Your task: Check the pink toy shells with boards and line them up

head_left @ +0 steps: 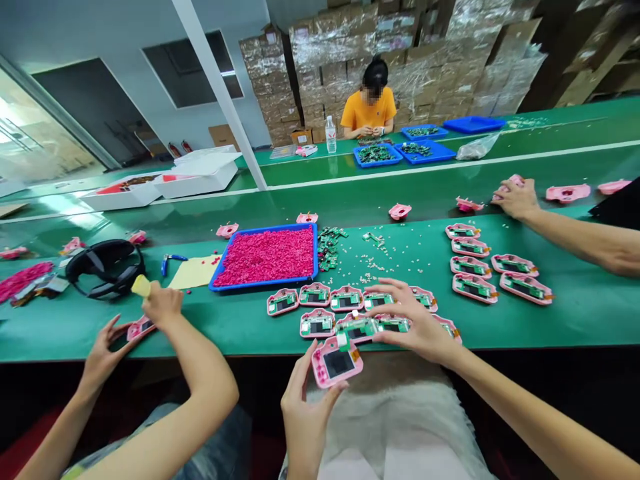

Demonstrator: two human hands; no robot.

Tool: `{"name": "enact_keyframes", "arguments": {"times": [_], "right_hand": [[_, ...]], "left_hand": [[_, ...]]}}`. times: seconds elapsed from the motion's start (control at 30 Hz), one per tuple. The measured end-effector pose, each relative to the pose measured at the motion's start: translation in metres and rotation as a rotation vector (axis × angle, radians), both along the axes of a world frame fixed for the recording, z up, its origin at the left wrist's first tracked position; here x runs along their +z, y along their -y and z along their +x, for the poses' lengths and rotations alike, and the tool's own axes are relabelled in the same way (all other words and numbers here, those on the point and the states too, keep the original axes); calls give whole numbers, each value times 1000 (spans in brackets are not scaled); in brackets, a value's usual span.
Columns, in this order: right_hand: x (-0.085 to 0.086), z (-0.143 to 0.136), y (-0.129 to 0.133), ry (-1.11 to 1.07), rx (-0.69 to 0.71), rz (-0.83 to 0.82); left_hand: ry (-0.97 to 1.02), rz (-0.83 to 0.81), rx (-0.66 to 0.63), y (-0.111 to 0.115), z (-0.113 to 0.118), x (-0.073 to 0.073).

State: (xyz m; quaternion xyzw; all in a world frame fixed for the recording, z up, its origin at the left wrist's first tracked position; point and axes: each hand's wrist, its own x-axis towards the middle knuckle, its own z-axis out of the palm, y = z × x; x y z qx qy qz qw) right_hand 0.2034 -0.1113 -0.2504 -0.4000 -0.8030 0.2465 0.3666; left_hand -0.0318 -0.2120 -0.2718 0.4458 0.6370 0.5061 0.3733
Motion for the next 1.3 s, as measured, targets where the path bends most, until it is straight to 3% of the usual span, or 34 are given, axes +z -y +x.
{"name": "enact_keyframes", "arguments": {"times": [0.1,0.2,0.43,0.63,0.97,1.13,1.3], "right_hand": [[1,-17,34,-13,44,-37],[-3,-22,46,-12,30,-24],[-1,-21,51,-33,-9,69],[1,-18,53,-50,25,94],[-9,-21,61,-85,-22,80],[-8,-22,60,-119,-16,110],[-9,-21,56,-120,27,112]], "left_hand": [[7,24,9,-1,9,9],[-19,20,-5,2,12,15],[-66,-29,-81,7,10,24],[121,-62,-168,9,10,30],[459,-114,-290,5,12,15],[424,-165,-271,7,14,16],[325,-203,-333,7,15,28]]}}
